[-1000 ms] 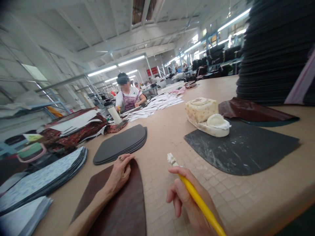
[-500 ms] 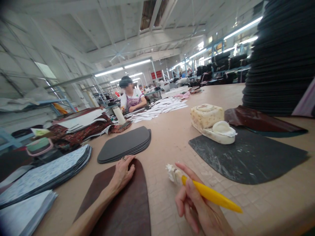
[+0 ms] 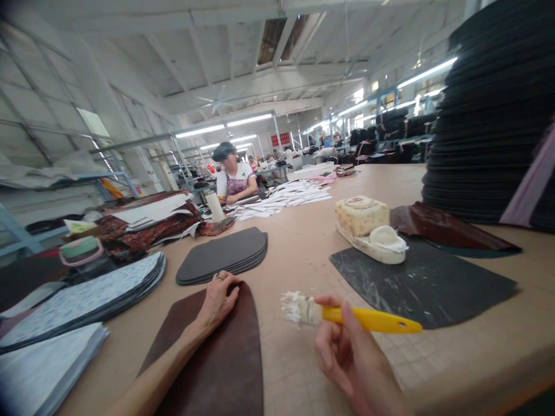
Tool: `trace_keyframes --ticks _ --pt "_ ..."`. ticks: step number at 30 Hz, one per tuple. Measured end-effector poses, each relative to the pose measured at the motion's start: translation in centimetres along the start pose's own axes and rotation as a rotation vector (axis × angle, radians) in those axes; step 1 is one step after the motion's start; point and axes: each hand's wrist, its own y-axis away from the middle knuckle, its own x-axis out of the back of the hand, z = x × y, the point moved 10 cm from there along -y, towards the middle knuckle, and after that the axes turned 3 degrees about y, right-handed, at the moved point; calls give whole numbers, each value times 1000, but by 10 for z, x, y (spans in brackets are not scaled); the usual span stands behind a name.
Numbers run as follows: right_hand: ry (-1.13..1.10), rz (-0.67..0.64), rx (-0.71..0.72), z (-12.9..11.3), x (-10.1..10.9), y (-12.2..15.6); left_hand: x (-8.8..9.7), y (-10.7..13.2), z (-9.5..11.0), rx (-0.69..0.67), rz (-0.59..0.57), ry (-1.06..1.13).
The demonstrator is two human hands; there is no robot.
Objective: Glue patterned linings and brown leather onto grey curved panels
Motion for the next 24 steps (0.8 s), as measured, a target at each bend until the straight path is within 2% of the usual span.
trace_keyframes --ticks 6,11,13,15,19,21,24 --pt "17 -63 -31 -4 -9 -5 6 3 8 -40 19 68" --pt "-45 -84 57 -25 -17 -9 -5 15 44 -208 -89 182" --pt "-64 -81 121 -35 -21 -13 -3 20 57 -260 -90 220" --pt "-67 -89 174 -41 -28 -17 10 24 70 -286 -36 251" --pt "27 -158 206 -36 -45 -22 50 30 109 -349 63 291" --pt "157 -201 204 -29 -53 -22 67 29 135 -399 55 287" --pt "430 -302 174 -13 -66 -17 79 19 163 -389 -39 321"
